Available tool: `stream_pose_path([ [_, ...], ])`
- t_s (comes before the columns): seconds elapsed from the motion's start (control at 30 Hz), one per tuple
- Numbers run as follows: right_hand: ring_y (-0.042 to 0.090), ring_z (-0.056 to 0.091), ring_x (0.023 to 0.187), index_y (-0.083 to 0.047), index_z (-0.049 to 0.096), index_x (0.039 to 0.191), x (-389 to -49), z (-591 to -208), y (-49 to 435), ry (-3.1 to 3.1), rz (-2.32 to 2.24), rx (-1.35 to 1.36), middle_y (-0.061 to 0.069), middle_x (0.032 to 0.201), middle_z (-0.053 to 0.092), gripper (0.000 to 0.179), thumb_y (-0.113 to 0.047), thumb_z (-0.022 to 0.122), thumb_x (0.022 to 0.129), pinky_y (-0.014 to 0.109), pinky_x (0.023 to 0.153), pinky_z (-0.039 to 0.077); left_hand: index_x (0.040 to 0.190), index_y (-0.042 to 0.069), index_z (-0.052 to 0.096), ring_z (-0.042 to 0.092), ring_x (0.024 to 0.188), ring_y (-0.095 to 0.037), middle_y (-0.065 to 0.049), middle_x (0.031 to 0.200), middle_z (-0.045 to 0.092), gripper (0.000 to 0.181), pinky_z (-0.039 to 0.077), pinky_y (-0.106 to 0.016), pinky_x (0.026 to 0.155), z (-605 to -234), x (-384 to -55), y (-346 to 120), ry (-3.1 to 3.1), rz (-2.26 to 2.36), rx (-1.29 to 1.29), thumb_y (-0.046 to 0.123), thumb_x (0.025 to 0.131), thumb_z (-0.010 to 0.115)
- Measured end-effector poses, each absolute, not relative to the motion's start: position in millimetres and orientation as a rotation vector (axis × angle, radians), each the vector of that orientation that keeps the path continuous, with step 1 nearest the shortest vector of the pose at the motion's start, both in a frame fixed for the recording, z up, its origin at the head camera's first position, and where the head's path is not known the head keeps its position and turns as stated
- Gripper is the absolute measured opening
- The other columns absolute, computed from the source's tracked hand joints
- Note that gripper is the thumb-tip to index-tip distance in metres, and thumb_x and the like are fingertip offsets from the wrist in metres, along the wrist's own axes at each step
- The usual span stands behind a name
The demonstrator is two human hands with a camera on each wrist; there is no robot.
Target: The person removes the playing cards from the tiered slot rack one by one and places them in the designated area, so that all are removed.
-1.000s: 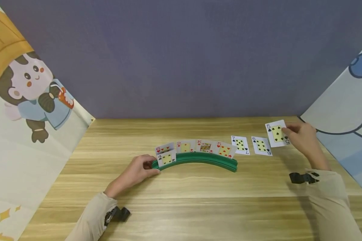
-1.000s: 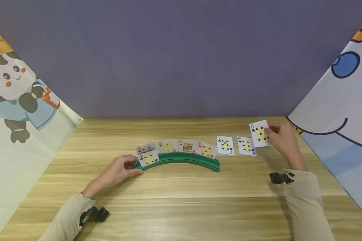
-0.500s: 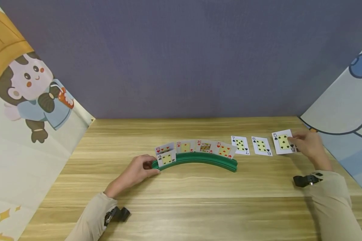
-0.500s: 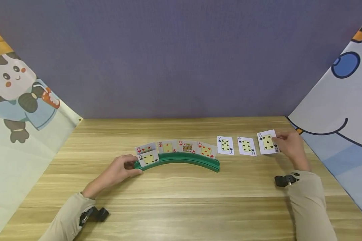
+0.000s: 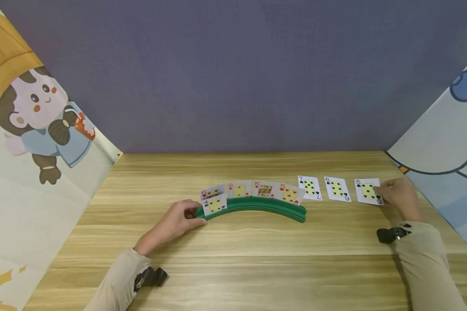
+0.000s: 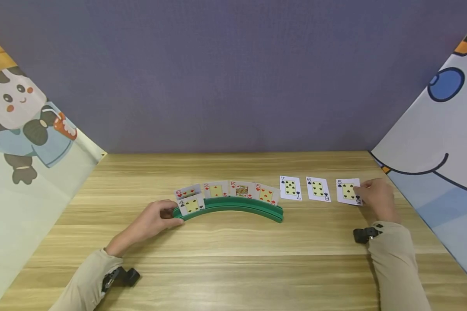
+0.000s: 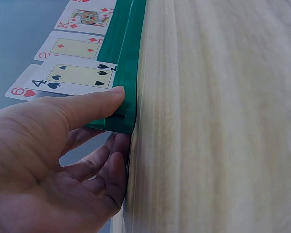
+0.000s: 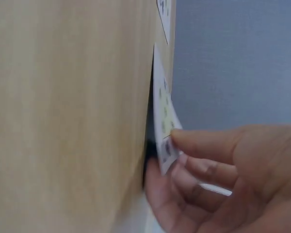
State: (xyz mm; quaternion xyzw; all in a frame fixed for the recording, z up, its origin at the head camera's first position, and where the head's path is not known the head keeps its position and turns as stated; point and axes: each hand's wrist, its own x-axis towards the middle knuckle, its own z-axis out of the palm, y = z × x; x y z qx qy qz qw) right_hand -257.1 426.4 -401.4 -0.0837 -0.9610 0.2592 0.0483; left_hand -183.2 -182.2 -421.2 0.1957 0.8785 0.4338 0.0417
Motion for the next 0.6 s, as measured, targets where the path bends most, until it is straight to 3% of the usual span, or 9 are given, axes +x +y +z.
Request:
stream_pose_path([
  [0.3,0.017,0.053,0.052,0.013,0.068,0.078,-254.7,-402.7,420.3,-2.938,0.767,-0.284,0.003,0.055,0.061,0.032,-0.016,0.065,0.092,0.030,0.046,0.040,0.109,-0.001,0.071,0.062,0.080,-0.015,-0.009,0.098,0.066,0.029,0.056,-0.024,0.068,-419.3,-181.9,-182.3,2.681,1.330,0.587,0.013,0.085,0.080],
  [0.6,0.017,0.052,0.051,0.011,0.067,0.076,-252.3,-402.3,419.6,-2.953,0.787,-0.264,0.003,0.055,0.061,0.033,-0.017,0.065,0.092,0.030,0.044,0.039,0.109,0.000,0.071,0.063,0.081,-0.014,-0.009,0.099,0.067,0.028,0.056,-0.023,0.068,-419.0,-182.0,-182.4,2.693,1.311,0.585,0.015,0.086,0.079],
])
